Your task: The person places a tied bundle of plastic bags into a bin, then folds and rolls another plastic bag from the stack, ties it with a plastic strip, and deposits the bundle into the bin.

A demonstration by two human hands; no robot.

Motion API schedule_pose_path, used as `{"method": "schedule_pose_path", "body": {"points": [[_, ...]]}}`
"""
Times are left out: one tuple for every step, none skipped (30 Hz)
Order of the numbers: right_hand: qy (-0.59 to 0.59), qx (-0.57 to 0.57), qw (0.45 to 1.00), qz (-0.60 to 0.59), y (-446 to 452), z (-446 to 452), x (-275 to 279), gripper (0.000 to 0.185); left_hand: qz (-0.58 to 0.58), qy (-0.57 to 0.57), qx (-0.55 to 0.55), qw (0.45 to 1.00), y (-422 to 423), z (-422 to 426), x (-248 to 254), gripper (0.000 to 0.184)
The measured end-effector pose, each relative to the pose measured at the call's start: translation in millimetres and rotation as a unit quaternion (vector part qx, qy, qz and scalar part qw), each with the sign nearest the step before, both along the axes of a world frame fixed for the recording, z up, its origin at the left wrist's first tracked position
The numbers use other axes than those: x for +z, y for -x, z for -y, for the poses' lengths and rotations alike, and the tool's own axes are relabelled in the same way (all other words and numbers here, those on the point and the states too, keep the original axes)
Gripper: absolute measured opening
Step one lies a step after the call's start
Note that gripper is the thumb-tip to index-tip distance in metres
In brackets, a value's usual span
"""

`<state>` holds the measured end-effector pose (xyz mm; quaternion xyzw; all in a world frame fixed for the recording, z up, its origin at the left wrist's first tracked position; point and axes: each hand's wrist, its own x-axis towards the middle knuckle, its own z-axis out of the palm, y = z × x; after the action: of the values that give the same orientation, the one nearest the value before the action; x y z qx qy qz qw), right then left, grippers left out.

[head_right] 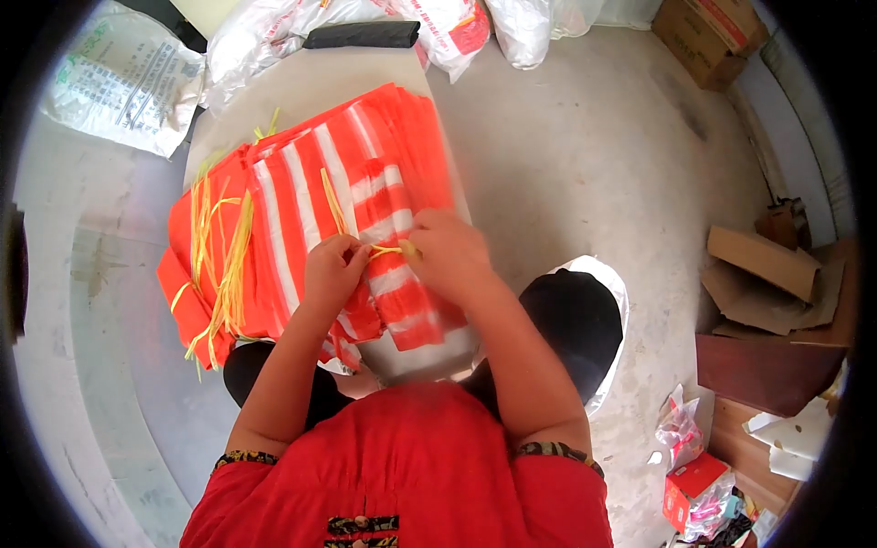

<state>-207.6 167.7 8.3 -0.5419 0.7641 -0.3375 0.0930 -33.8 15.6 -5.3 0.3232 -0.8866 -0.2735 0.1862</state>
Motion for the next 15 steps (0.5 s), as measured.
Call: {"method": "schedule_pose_path", "body": {"points": [[0.001,-0.005,1.0,0.029,-1.6,3.5,-0.8,0.02,-0.005,0.009,-0.003,1.0,1.3,-1.0,-0.9,0.019],[0.003,-0.01,0.998,0.059,-1.7,6.0,-2.6,0.022,0.003,0.013,0.0,1.0,1.9,-1.5,-1.7,0.019],[-0.015,-0.035,0.997,0.062,0.7,7.7,-7.3,0.023,0.01,0.019,0.003,1.0,2.8,-1.2,-2.4,0.02],[-0.034,-0.059,0.996,0.066,2.2,10.3,-13.2,0.024,0.018,0.024,0.007,1.0,2.6,-0.4,-3.3,0.02],[-0.053,-0.082,0.993,0.07,3.3,12.3,-17.1,0.025,0.021,0.03,0.002,0.999,2.2,1.2,-4.6,0.021],[-0.065,-0.079,0.993,0.056,4.3,12.8,-16.3,0.025,0.024,0.036,-0.002,0.999,1.4,2.6,-5.8,0.021],[-0.078,-0.076,0.993,0.042,5.0,12.8,-14.9,0.026,0.026,0.042,-0.005,0.999,-0.3,3.3,-6.5,0.022],[-0.091,-0.072,0.993,0.026,5.4,13.2,-13.4,0.026,0.031,0.038,-0.002,0.999,-0.9,3.4,-6.8,0.022],[-0.086,-0.071,0.993,0.028,4.6,13.2,-11.4,0.027,0.036,0.033,0.002,0.999,-0.7,2.6,-6.6,0.022],[-0.081,-0.071,0.994,0.03,3.5,12.8,-8.7,0.027,0.04,0.029,0.005,0.999,-0.3,1.4,-6.4,0.023],[-0.076,-0.07,0.994,0.031,2.5,12.5,-6.5,0.028,0.04,0.033,0.003,0.999,-0.3,0.4,-6.2,0.023],[-0.075,-0.066,0.994,0.035,2.0,12.4,-5.0,0.027,0.039,0.037,0.0,0.999,-0.1,-0.4,-5.8,0.023],[-0.074,-0.062,0.995,0.039,1.7,12.3,-3.5,0.027,0.038,0.042,-0.004,0.998,0.3,-1.1,-5.5,0.022],[-0.073,-0.059,0.995,0.042,1.5,12.4,-2.1,0.027,0.046,0.044,-0.002,0.998,0.2,-2.7,-5.3,0.022],[-0.052,-0.063,0.995,0.049,0.6,13.4,-1.5,0.025,0.053,0.049,0.0,0.997,-0.3,-3.8,-4.3,0.022]]}}
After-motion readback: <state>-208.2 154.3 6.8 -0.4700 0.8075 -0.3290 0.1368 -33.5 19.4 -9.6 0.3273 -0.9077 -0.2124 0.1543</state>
